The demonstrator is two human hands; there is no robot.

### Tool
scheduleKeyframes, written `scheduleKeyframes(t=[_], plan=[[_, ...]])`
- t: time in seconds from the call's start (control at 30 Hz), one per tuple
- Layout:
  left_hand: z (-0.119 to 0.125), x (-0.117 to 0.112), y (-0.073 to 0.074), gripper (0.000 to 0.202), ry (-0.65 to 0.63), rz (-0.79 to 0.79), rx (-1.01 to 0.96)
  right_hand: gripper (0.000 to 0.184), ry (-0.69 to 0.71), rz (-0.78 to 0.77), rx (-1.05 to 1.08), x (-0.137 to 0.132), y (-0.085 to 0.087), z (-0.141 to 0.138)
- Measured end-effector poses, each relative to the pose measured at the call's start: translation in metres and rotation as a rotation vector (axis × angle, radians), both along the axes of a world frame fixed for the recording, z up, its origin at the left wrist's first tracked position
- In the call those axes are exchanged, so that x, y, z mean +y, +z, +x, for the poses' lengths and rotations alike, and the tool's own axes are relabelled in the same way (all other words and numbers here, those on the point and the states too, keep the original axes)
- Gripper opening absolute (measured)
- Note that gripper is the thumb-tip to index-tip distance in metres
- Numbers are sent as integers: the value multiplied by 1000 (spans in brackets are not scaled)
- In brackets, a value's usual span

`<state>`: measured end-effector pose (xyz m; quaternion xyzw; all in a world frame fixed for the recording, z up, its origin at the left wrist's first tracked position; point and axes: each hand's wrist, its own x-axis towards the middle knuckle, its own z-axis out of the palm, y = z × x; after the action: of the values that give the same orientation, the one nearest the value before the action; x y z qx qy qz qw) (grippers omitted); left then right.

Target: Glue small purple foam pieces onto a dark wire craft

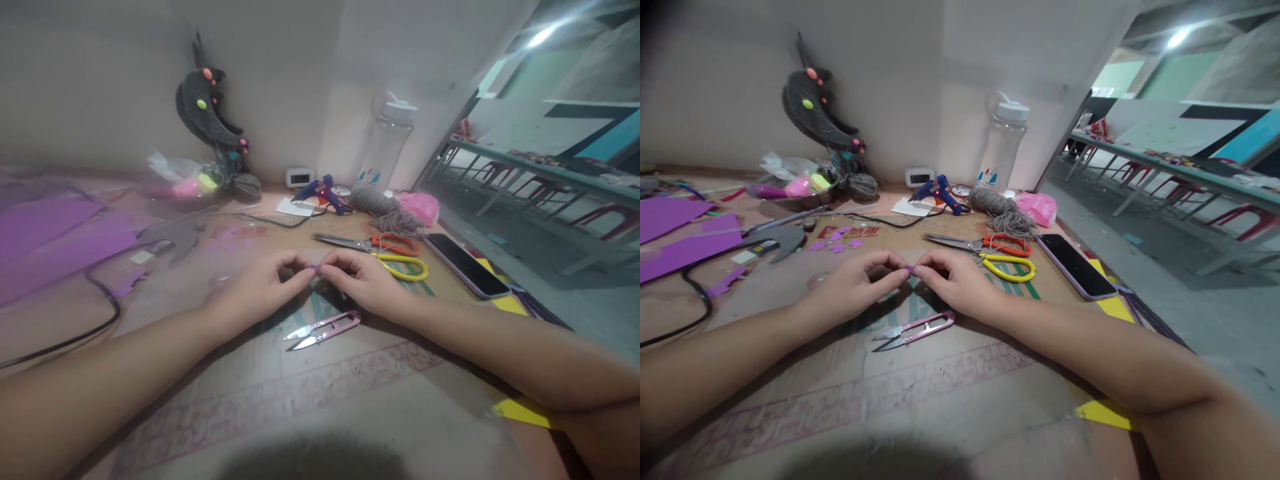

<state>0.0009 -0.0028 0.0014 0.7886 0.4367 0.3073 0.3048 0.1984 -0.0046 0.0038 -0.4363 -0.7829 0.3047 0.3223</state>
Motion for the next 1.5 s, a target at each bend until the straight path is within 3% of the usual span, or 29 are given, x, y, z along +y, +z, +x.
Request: scheduleKeyframes(t=[0.4, 1.5], plan=[[-1, 3, -1, 32, -28, -25, 31, 17, 29, 160, -104, -1, 0, 0], [-1, 4, -1, 29, 23, -49, -52, 19, -24, -1, 1, 1, -3, 1]])
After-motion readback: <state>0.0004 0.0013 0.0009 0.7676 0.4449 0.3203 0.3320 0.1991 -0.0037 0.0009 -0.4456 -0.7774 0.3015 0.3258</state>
